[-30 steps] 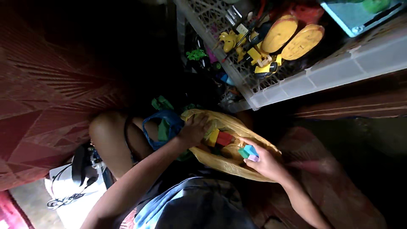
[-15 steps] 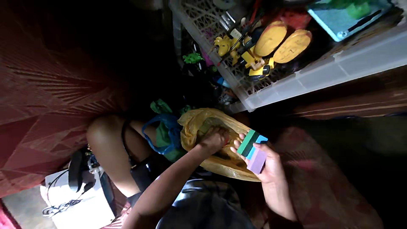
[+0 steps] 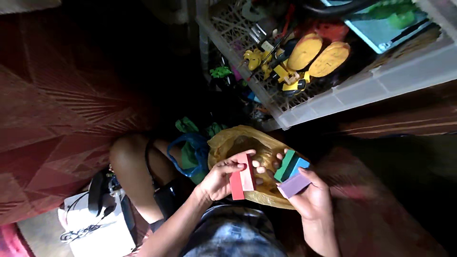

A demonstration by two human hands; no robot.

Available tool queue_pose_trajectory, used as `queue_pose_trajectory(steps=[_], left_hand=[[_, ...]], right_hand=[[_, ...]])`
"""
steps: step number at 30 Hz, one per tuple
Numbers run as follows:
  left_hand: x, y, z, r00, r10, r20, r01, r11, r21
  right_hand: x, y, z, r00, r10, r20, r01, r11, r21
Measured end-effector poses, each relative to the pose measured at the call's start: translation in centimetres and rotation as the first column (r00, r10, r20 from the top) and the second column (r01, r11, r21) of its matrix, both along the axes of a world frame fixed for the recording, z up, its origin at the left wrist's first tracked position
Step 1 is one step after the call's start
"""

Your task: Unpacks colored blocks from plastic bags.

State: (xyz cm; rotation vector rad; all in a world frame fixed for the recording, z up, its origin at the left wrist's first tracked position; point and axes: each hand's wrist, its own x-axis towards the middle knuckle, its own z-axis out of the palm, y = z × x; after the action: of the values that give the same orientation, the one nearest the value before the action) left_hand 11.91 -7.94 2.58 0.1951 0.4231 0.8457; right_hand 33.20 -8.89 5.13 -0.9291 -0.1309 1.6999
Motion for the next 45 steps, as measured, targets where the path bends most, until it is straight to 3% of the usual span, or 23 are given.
queue_pose_trajectory(steps=[4, 9, 21, 23, 27, 33, 40, 43, 45], left_hand=[[0.4, -0.6, 0.7, 0.996, 0.051, 0.076, -0.052, 0.998, 0.017], [0.3, -0.6, 1.5, 0.994, 0.088, 0.068, -0.089, 0.996, 0.017], [0.5, -0.2, 3.7, 0.977, 0.102, -0.187, -0.144, 0.964, -0.225], [0.2, 0.0, 3.2, 0.988, 0.069, -0.136, -0.101, 0.964, -0.247], [0.0, -0.1, 1.8, 0.986, 0.026, 0.164, 0.016, 0.969, -0.246], [0.3, 0.0, 1.0, 0.852, 0.065, 0.519, 0.085, 0.962, -0.261], [0.8, 0.0, 0.7, 0.838, 0.070, 0.541, 0.068, 0.971, -0.231], [0.8, 0.0, 0.2, 0.868, 0.045, 0.494, 0.060, 0.979, -0.193], [0.5, 0.1, 0.3, 0.929, 0.032, 0.369, 0.023, 0.989, -0.144]], right_hand=[[-0.5, -0.2, 1.1, 0.993, 0.118, -0.024, -0.113, 0.981, 0.158], [-0.5, -0.3, 2.0, 0.985, 0.148, -0.085, -0.125, 0.965, 0.233], [-0.9, -0.9, 3.3, 0.979, 0.178, -0.101, -0.141, 0.943, 0.302], [-1.2, -1.1, 3.5, 0.983, 0.173, -0.068, -0.146, 0.944, 0.295], [-1.3, -1.1, 3.6, 0.980, 0.187, -0.069, -0.157, 0.938, 0.310], [-1.7, -1.0, 3.6, 0.976, 0.188, -0.112, -0.152, 0.951, 0.268], [-2.3, -0.7, 3.8, 0.985, 0.116, -0.126, -0.103, 0.989, 0.107], [-2.4, -0.5, 3.8, 0.983, 0.129, -0.127, -0.119, 0.989, 0.087], [-2.5, -0.4, 3.5, 0.980, 0.135, -0.145, -0.121, 0.988, 0.097]])
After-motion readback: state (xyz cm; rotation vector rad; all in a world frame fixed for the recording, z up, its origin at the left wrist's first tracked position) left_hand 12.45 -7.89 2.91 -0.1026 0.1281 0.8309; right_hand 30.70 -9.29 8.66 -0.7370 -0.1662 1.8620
